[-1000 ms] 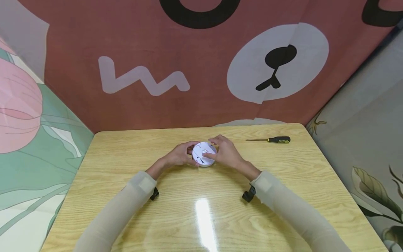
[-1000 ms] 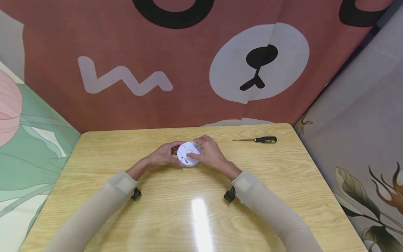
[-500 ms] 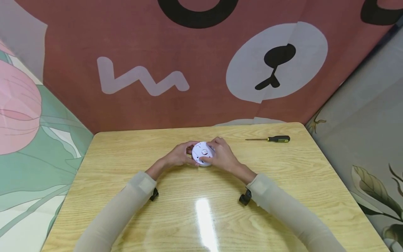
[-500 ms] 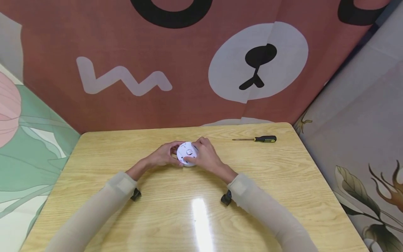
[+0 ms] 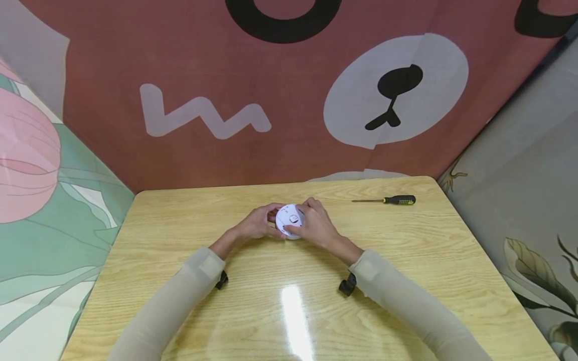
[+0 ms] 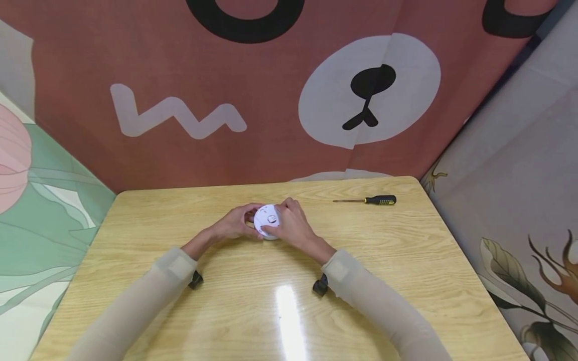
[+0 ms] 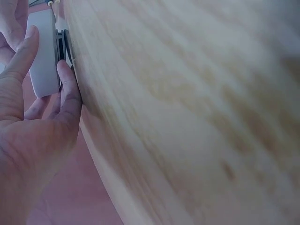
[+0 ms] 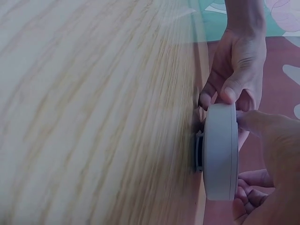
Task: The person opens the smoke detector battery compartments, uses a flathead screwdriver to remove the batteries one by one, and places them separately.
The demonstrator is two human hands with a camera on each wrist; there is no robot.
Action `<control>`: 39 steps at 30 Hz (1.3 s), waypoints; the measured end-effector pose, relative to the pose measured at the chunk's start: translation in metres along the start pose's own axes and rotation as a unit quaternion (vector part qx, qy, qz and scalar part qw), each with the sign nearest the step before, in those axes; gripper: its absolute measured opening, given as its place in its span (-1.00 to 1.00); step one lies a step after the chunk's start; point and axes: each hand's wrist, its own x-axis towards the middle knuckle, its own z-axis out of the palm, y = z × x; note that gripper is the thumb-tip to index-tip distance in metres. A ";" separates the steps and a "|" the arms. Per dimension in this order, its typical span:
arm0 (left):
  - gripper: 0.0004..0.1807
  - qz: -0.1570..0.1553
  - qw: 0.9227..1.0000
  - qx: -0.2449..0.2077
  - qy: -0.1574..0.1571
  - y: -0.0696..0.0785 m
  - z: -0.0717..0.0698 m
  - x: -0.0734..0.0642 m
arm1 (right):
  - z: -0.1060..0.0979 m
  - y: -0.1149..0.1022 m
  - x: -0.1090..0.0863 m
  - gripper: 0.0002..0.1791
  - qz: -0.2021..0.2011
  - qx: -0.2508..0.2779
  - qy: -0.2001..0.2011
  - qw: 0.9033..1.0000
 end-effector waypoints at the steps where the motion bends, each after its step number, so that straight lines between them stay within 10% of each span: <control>1: -0.06 0.000 1.000 0.000 0.000 0.000 0.000 0.000 | 0.000 -0.001 0.000 -0.22 0.003 -0.002 -0.001 1.000; 39: -0.04 0.007 1.000 0.004 -0.015 0.001 0.001 -0.001 | -0.015 0.003 0.004 -0.29 0.015 0.053 0.034 0.998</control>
